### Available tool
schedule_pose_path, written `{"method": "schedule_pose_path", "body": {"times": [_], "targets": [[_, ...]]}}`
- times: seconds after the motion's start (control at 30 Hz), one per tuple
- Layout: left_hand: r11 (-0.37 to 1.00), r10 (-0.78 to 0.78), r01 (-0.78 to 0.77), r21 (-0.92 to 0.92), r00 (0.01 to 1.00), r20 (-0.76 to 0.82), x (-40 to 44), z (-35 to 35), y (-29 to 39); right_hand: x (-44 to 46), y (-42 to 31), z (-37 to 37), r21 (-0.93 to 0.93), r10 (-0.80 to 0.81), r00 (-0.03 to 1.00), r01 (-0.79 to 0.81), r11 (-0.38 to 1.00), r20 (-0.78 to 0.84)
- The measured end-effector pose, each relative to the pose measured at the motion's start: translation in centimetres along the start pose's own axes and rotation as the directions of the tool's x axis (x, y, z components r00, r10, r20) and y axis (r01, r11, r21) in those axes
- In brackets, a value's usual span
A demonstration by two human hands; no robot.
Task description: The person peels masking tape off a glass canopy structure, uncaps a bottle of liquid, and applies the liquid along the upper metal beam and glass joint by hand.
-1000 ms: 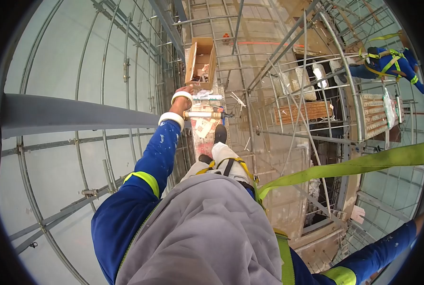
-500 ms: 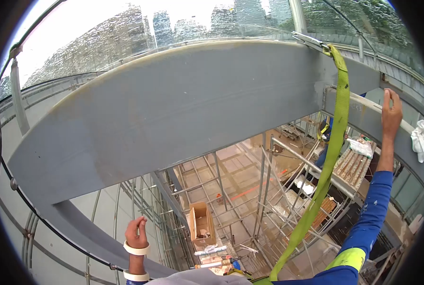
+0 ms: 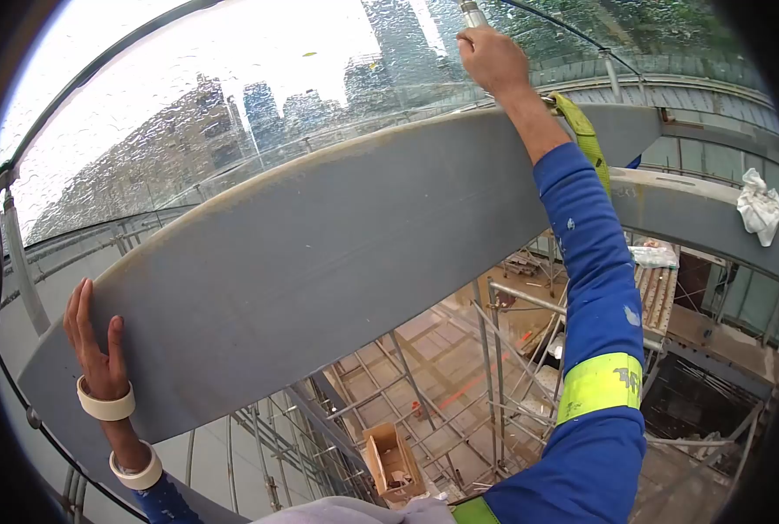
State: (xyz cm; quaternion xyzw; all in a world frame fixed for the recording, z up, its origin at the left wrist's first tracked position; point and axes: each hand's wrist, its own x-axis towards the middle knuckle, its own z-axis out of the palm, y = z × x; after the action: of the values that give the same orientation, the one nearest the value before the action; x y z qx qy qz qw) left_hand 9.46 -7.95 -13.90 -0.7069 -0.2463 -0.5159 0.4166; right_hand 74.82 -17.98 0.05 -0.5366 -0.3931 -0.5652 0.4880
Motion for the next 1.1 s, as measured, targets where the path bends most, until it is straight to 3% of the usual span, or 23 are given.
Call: {"method": "schedule_pose_path", "body": {"times": [0.2,0.3,0.37,0.43,0.5,0.57,0.63,0.67,0.73,0.77,0.83,0.93,1.03,1.07,1.1], "targets": [[0.999,-0.035,0.037,-0.022,0.993,0.113,-0.2,-0.8,-0.8,9.2,6.0,10.9,-0.271,0.051,0.998,-0.04,0.962,0.035],[0.999,-0.029,0.026,0.022,0.991,0.134,-0.2,-1.1,-0.7,11.8,6.4,12.7,-0.213,0.166,0.98,-0.14,0.967,0.113],[1.0,-0.028,0.026,0.016,0.99,0.136,-0.2,-1.0,-0.8,11.0,4.0,11.3,-0.14,0.367,0.93,-0.361,0.922,0.017],[1.0,-0.03,0.029,0.013,0.99,0.138,-0.4,-1.1,-1.0,12.0,4.6,12.1,-0.169,0.347,0.932,-0.327,0.93,0.104],[0.998,-0.017,0.007,0.059,0.986,0.163,-0.4,-1.2,-1.1,12.1,5.4,12.5,-0.128,0.38,0.925,-0.376,0.918,0.004],[0.997,-0.02,0.008,0.075,0.986,0.164,-0.4,-1.1,-1.0,12.5,5.7,12.7,-0.16,0.332,0.943,-0.322,0.933,0.035],[0.996,-0.019,0.003,0.094,0.986,0.166,-0.5,-1.0,-1.0,13.6,8.6,15.4,-0.256,0.153,0.975,-0.191,0.948,-0.159],[0.996,-0.025,0.01,0.09,0.986,0.167,-0.6,-1.0,-1.0,13.9,9.4,15.8,-0.256,0.155,0.975,-0.192,0.948,-0.158],[0.996,-0.036,0.022,0.087,0.986,0.164,-0.6,-1.0,-1.0,15.1,10.4,16.2,-0.409,0.08,0.996,-0.055,0.911,0.046],[0.996,-0.032,0.018,0.091,0.987,0.156,-0.7,-0.9,-1.2,15.8,12.1,17.6,-0.409,0.079,0.996,-0.053,0.911,0.047],[0.995,-0.026,0.011,0.095,0.988,0.151,-0.6,-0.7,-1.1,16.9,16.1,20.8,-0.257,-0.162,0.985,0.14,0.956,-0.064],[0.998,-0.039,0.03,0.063,0.989,0.142,-0.5,-0.5,-0.7,16.2,13.9,20.2,-0.086,-0.208,0.978,0.208,0.974,0.006],[0.996,-0.023,0.011,0.088,0.99,0.136,-0.4,-0.3,-0.3,10.1,2.5,14.0,0.135,-0.065,0.991,0.049,0.99,0.117],[0.997,-0.02,0.009,0.082,0.991,0.135,-0.3,-0.4,-0.1,9.0,0.9,13.2,0.283,-0.061,0.983,0.009,0.959,0.175],[0.997,-0.018,0.008,0.077,0.991,0.131,-0.2,-0.4,0.0,7.6,-1.1,11.8,0.288,-0.058,0.982,0.005,0.958,0.177]]}}
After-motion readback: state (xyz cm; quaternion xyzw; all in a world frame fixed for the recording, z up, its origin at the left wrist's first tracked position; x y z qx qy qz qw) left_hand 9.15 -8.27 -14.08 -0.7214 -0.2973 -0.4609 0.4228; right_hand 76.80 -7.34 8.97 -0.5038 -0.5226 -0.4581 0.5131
